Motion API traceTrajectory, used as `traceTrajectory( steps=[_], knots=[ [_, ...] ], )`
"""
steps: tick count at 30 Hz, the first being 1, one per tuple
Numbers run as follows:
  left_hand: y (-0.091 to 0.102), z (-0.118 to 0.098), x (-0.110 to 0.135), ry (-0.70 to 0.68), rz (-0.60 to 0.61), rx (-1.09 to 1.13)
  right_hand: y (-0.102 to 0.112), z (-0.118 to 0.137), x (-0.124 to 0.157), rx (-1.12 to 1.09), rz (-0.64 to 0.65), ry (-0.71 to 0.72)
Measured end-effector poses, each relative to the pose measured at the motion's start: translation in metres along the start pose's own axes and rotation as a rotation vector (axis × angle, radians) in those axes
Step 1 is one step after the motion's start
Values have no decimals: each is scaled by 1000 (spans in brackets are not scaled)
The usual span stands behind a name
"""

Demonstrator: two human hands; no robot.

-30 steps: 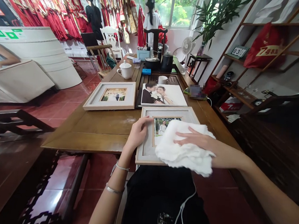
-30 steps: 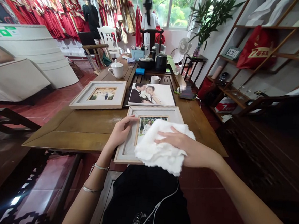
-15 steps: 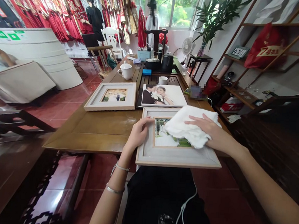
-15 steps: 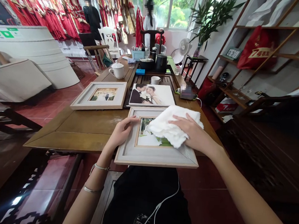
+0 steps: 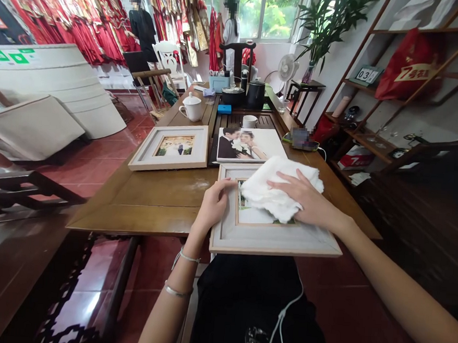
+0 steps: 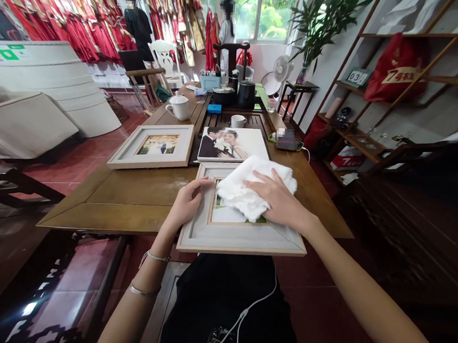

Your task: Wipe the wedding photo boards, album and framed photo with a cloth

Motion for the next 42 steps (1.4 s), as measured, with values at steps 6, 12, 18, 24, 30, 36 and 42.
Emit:
traceTrajectory(
  steps=[6, 12, 18, 24, 30, 36, 42],
  knots=[
    [-1, 2, 1, -3, -19, -20, 14, 33, 47, -204, 353, 128],
    [-1, 3, 1, 14, -10, -40, 30, 38, 68, -268, 564, 94],
    [-1, 3, 1, 14, 13, 4, 21, 7, 38, -117, 356, -14],
    [-2, 5, 1, 18, 17, 19, 8, -30, -10, 149, -44, -80],
    [-2, 3, 1, 2, 17, 6, 3, -20, -47, 205, -178, -164],
    [-2, 0, 1, 11, -26, 28, -8, 8, -49, 24, 41, -7],
    [-2, 1, 1, 10, -109, 67, 3, 24, -15, -106, 257, 53]
  ],
)
Point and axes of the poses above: each hand's wrist, its own x-axis away from the middle knuckle, its own y-axis out of the back of the hand, z = x × y, the point moved 5 cm from there along -x, towards the middle knuckle, and after that the axes turned 15 degrees about -y, right-handed, at the moved point
